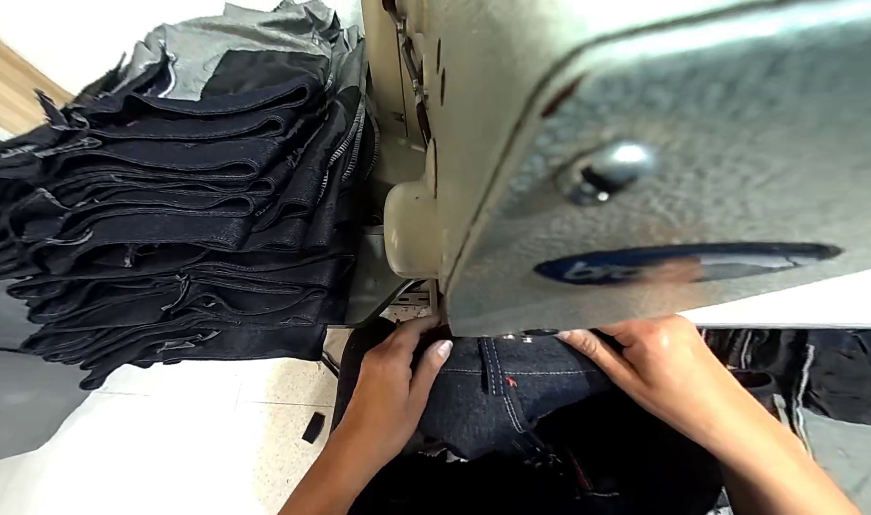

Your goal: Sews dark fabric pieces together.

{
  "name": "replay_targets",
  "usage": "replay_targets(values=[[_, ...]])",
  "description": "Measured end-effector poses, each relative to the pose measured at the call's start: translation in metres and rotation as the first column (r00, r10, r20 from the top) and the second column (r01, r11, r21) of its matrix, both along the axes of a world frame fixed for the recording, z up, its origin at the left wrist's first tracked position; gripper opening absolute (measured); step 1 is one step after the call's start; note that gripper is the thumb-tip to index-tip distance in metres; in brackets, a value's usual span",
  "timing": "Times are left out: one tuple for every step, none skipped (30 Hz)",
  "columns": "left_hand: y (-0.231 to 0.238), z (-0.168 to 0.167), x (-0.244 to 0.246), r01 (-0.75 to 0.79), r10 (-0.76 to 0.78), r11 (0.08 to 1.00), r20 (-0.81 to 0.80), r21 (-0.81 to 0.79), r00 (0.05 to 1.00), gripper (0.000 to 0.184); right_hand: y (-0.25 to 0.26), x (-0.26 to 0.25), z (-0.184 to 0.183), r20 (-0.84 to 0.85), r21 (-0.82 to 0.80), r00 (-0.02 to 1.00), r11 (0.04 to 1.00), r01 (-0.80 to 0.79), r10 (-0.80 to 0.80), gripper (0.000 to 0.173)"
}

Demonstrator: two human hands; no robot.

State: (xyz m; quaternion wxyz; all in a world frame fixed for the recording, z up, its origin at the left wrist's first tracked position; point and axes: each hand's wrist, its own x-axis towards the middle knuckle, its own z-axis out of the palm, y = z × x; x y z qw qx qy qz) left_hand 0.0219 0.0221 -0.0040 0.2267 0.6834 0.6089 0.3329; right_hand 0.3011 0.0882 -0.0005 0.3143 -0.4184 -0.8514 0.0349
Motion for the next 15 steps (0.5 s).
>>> replay_targets(values=[[0.001, 0.000, 0.002, 0.019, -0.019, 0.998, 0.003, -0.052, 1.000, 0.037, 0.000, 0.000, 0.000, 0.008, 0.004, 1.000, 1.000, 0.002, -0.002, 0.045], [0.002, 0.001, 0.003, 0.035, -0.034, 0.994, 0.014, -0.099, 0.999, 0.039, -0.001, 0.000, 0.000, 0.014, 0.004, 1.000, 1.000, 0.002, -0.002, 0.045], [0.003, 0.002, 0.003, 0.045, -0.041, 0.989, 0.031, -0.140, 0.999, 0.041, -0.001, 0.000, 0.000, 0.017, 0.003, 1.000, 1.000, 0.004, -0.004, 0.045], [0.004, 0.003, 0.004, 0.050, -0.043, 0.984, 0.044, -0.168, 0.998, 0.042, -0.002, 0.000, 0.000, 0.020, 0.004, 1.000, 1.000, 0.007, -0.007, 0.045], [0.005, 0.004, 0.004, 0.052, -0.043, 0.980, 0.052, -0.191, 0.998, 0.042, -0.003, 0.001, 0.000, 0.023, 0.005, 1.000, 1.000, 0.011, -0.011, 0.044], [0.006, 0.006, 0.004, 0.055, -0.043, 0.976, 0.057, -0.210, 0.997, 0.042, -0.004, 0.001, 0.000, 0.025, 0.003, 1.000, 1.000, 0.017, -0.017, 0.044], [0.007, 0.007, 0.005, 0.057, -0.044, 0.973, 0.061, -0.222, 0.997, 0.042, -0.004, 0.001, -0.001, 0.028, 0.001, 0.999, 1.000, 0.020, -0.020, 0.044], [0.007, 0.007, 0.005, 0.059, -0.045, 0.971, 0.066, -0.230, 0.997, 0.043, -0.005, 0.001, -0.001, 0.031, -0.002, 0.999, 1.000, 0.022, -0.022, 0.044], [0.007, 0.007, 0.006, 0.059, -0.044, 0.970, 0.070, -0.236, 0.997, 0.044, -0.005, 0.001, -0.002, 0.034, -0.002, 0.999, 1.000, 0.023, -0.023, 0.044], [0.008, 0.007, 0.007, 0.056, -0.040, 0.969, 0.071, -0.241, 0.997, 0.045, -0.005, 0.001, -0.002, 0.036, -0.006, 0.999, 1.000, 0.025, -0.025, 0.045], [0.008, 0.007, 0.008, 0.051, -0.036, 0.968, 0.067, -0.245, 0.997, 0.046, -0.005, 0.001, -0.002, 0.038, -0.011, 0.999, 1.000, 0.029, -0.029, 0.046], [0.008, 0.007, 0.008, 0.045, -0.031, 0.967, 0.059, -0.252, 0.998, 0.047, -0.005, 0.001, -0.002, 0.041, -0.012, 0.999, 0.999, 0.036, -0.035, 0.046], [0.009, 0.008, 0.009, 0.037, -0.026, 0.964, 0.045, -0.262, 0.999, 0.047, -0.006, 0.001, -0.003, 0.045, -0.011, 0.998, 0.999, 0.042, -0.041, 0.046], [0.009, 0.009, 0.011, 0.026, -0.018, 0.961, 0.032, -0.276, 0.999, 0.047, -0.006, 0.001, -0.004, 0.045, -0.010, 0.998, 0.999, 0.046, -0.046, 0.046], [0.010, 0.009, 0.012, 0.013, -0.006, 0.959, 0.028, -0.282, 1.000, 0.048, -0.006, 0.001, -0.004, 0.043, -0.007, 0.998, 0.999, 0.049, -0.049, 0.046]])
